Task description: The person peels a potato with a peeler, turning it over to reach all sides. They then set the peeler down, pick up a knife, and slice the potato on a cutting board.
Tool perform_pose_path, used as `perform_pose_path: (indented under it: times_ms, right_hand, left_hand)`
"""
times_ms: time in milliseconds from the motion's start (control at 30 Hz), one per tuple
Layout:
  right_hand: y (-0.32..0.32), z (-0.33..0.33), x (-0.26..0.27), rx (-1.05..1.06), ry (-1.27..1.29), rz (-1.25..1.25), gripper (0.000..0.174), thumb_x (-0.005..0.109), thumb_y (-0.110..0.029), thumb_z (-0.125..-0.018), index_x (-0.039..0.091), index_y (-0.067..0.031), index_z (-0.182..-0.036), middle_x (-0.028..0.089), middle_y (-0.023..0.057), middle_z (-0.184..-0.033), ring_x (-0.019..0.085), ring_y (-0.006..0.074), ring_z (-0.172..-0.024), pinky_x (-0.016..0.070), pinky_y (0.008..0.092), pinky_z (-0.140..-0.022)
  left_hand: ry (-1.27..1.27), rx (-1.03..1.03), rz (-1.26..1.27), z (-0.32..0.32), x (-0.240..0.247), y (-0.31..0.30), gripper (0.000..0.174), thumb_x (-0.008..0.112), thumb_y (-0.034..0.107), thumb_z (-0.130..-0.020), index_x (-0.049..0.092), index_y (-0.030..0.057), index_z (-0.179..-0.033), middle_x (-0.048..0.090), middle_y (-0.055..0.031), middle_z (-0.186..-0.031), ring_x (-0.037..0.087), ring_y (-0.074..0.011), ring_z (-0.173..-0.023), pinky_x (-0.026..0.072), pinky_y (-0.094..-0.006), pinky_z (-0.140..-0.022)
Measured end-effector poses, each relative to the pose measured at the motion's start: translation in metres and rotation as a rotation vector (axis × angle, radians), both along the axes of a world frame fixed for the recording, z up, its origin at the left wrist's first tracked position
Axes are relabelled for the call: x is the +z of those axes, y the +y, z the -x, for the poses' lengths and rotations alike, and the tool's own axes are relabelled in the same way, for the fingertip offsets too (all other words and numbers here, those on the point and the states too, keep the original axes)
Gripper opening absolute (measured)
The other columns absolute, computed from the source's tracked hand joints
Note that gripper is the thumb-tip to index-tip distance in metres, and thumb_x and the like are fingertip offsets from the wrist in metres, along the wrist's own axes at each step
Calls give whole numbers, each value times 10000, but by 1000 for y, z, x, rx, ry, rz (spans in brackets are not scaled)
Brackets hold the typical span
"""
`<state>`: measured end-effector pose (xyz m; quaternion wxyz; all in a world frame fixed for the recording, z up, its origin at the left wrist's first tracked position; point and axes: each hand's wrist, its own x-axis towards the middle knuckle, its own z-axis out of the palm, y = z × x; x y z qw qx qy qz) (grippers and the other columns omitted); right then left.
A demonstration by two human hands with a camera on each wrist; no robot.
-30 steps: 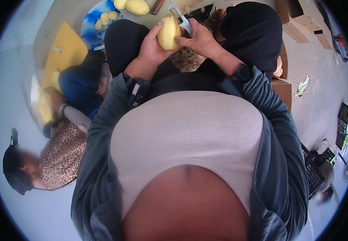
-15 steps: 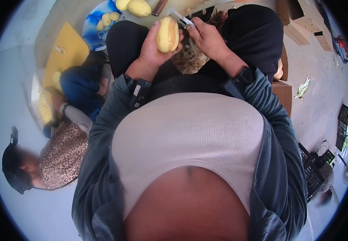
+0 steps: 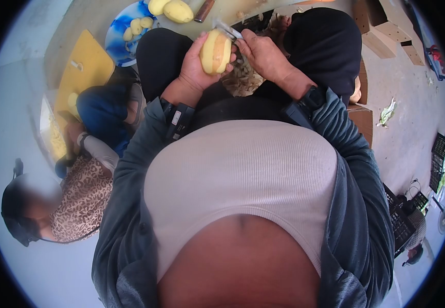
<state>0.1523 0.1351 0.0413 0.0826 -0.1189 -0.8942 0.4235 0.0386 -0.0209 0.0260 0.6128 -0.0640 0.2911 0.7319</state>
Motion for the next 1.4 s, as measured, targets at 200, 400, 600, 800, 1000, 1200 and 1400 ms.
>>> perform_pose_path:
  times_ms: [200, 400, 600, 800, 1000, 1200, 1400]
  right_hand:
    - [-8, -5, 2, 120, -24, -3, 260, 466, -268, -927, 461, -9, -913, 597, 257, -768, 576, 439, -777, 462, 494, -677]
    - [-12, -9, 0, 189, 33, 15, 230, 474, -232, -938, 429, -10, -899, 552, 247, -725, 537, 448, -738, 433, 473, -619]
    - [-14, -9, 5, 224, -17, 6, 277, 465, -266, -928, 494, -7, -1020, 607, 245, -791, 589, 421, -790, 478, 485, -695]
    - [-23, -13, 10, 405, -90, 43, 281, 487, -275, -918, 500, -9, -1007, 602, 240, -783, 582, 424, -749, 457, 495, -693]
    - [-15, -12, 7, 366, 19, 254, 236, 520, -233, -904, 529, -5, -963, 597, 219, -777, 584, 397, -730, 468, 435, -659]
    - [-8, 1, -5, -90, 31, 385, 364, 690, -311, -821, 523, -14, -948, 567, 65, -750, 531, 141, -687, 453, 280, -656]
    - [-5, 3, -8, -140, -40, 356, 495, 740, -328, -727, 498, 21, -981, 620, 155, -851, 609, 252, -797, 478, 345, -746]
  left_hand:
    - [-106, 78, 2, -1, -5, -3, 460, 450, 476, -897, 527, 107, -1160, 571, -110, -1085, 556, -280, -911, 483, -389, -743]
    - [-112, 216, 177, -6, -2, 1, 455, 420, 482, -909, 529, 124, -1169, 567, -90, -1115, 537, -282, -980, 454, -417, -846]
    - [-91, 258, 224, -7, 7, 3, 457, 410, 475, -915, 526, 116, -1173, 567, -97, -1129, 535, -281, -1017, 443, -433, -877]
    - [-169, 149, -151, 13, -22, -5, 481, 436, 436, -906, 506, 31, -1157, 547, -186, -1076, 529, -311, -975, 446, -443, -848]
    - [-217, 296, 17, 7, 2, 4, 455, 433, 464, -885, 545, 50, -1035, 571, -146, -938, 549, -301, -893, 454, -437, -784]
    - [-1, 210, 109, -3, 3, 5, 484, 489, 448, -896, 480, 88, -1219, 549, -118, -1160, 545, -255, -1057, 467, -417, -875]
    - [122, 66, 48, -8, 0, 7, 469, 504, 410, -902, 467, 85, -1237, 551, -127, -1166, 556, -263, -1055, 482, -424, -857]
